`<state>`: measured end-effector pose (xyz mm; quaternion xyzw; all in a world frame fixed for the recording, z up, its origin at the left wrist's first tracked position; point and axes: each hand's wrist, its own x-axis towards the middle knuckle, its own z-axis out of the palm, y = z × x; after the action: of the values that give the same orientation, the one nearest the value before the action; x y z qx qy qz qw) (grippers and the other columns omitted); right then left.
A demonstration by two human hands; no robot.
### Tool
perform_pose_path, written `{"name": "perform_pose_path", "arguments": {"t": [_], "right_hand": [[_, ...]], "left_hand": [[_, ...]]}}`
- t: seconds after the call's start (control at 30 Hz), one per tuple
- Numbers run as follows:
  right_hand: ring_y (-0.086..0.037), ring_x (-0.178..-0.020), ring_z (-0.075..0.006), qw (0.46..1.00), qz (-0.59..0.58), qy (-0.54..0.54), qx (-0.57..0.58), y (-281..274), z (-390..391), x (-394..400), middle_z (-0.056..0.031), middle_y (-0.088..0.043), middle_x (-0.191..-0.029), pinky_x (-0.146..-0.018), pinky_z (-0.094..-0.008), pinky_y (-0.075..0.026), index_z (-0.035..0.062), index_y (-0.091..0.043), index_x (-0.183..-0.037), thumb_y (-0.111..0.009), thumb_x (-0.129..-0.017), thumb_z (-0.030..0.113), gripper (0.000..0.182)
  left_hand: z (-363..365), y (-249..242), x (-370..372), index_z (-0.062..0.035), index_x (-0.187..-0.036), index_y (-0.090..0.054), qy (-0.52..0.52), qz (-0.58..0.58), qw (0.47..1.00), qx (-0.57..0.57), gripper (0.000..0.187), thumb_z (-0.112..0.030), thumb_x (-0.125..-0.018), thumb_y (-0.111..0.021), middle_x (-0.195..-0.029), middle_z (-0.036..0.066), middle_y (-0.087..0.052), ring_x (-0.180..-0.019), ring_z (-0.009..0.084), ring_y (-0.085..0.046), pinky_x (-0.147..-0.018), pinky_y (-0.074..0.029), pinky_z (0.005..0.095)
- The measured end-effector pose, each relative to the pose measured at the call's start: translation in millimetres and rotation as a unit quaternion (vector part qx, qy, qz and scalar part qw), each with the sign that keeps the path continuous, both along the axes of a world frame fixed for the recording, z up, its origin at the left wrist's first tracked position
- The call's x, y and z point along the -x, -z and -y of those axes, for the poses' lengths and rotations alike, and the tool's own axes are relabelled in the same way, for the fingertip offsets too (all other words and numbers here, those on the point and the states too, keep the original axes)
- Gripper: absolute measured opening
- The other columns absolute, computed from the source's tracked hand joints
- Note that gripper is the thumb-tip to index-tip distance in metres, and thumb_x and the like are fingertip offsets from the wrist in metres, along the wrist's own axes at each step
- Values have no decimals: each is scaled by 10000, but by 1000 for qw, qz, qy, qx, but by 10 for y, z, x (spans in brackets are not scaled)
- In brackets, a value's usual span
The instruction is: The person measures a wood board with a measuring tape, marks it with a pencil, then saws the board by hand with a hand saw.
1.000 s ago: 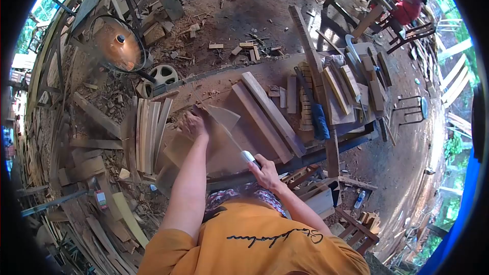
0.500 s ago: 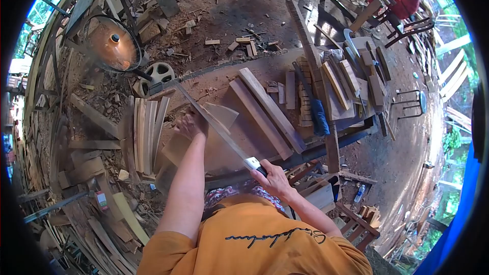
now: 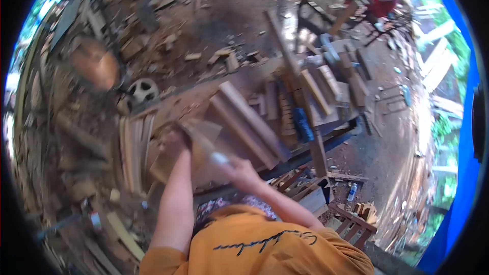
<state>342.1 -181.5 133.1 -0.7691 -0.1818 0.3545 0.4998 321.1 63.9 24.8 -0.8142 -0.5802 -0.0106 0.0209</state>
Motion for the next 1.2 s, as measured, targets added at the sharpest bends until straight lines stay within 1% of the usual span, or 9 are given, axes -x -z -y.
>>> {"name": "perform_pose_path", "arguments": {"t": [0.03, 0.07, 0.1, 0.4, 0.57, 0.7, 0.87, 1.13, 1.2], "right_hand": [[-643, -788, -432, 994, 98, -39, -10, 259, 117, 87, -297, -622, -819, -697, -455, -491, -21, -625, -953, -584, -921, 454, 477], [-632, -814, -456, 999, 34, -14, 31, -160, 168, 27, -304, -624, -839, -706, -463, -491, -15, -624, -958, -580, -921, 454, 473], [-640, -802, -446, 998, 23, -42, 44, -231, 321, 22, -291, -632, -818, -711, -464, -496, -12, -624, -961, -571, -928, 457, 473], [-621, -863, -473, 996, 58, -43, 49, 98, -208, -128, -292, -649, -860, -788, -523, -479, -21, -628, -985, -475, -921, 595, 638], [-632, -869, -465, 993, 6, -91, 69, -25, -159, -187, -301, -652, -876, -801, -523, -483, -35, -629, -1007, -458, -924, 611, 672], [-634, -868, -464, 990, 35, -85, 107, 43, -366, -171, -312, -648, -861, -801, -529, -485, -43, -614, -990, -434, -932, 613, 683], [-636, -874, -461, 989, 85, -67, 96, -114, -105, 11, -308, -650, -863, -795, -530, -490, -30, -589, -1016, -429, -937, 610, 664], [-643, -839, -458, 988, 75, -78, 113, -92, -232, -45, -308, -647, -859, -746, -533, -497, -29, -581, -1012, -430, -948, 590, 640], [-645, -828, -456, 988, 87, -76, 106, -74, -329, -84, -304, -649, -849, -741, -533, -498, -29, -584, -1001, -435, -947, 586, 635]], "left_hand": [[77, -35, 43, -141, -897, -727, 24, 47, 997, -55, 440, -475, -940, -442, -911, 98, -713, -898, 256, -682, -755, -476, 485], [29, -205, -3, -148, -827, -732, -39, 11, 996, 76, 521, -531, -948, -401, -873, 94, -718, -855, 254, -690, -734, -482, 478], [33, -263, -6, -145, -787, -729, 8, -28, 997, 75, 587, -555, -960, -346, -873, 81, -718, -848, 261, -688, -728, -481, 472], [96, -165, 45, -103, -952, -702, 35, 11, 999, 29, 582, -522, -980, -299, -975, 124, -697, -1044, 348, -592, -893, -361, 526], [-436, 783, 256, -9, -682, -707, 101, 130, 986, -40, 707, -533, -971, -329, -737, 234, -672, -715, 429, -659, -695, -493, 529], [-308, 360, 133, -1, -682, -711, 58, 128, 990, 15, 731, -567, -956, -338, -723, 235, -667, -689, 424, -667, -645, -506, 528], [-205, 144, 95, -18, -669, -710, 51, 91, 992, 70, 637, -465, -967, -368, -707, 233, -666, -668, 391, -681, -612, -500, 516], [-456, 935, 327, -109, -670, -663, 85, 62, 994, -16, 394, -274, -920, -408, -651, 137, -660, -564, 325, -618, -589, -416, 481], [-542, 997, 354, -104, -669, -665, 35, 146, 989, 18, 394, -288, -909, -413, -674, 134, -668, -595, 325, -629, -632, -424, 464]]}}
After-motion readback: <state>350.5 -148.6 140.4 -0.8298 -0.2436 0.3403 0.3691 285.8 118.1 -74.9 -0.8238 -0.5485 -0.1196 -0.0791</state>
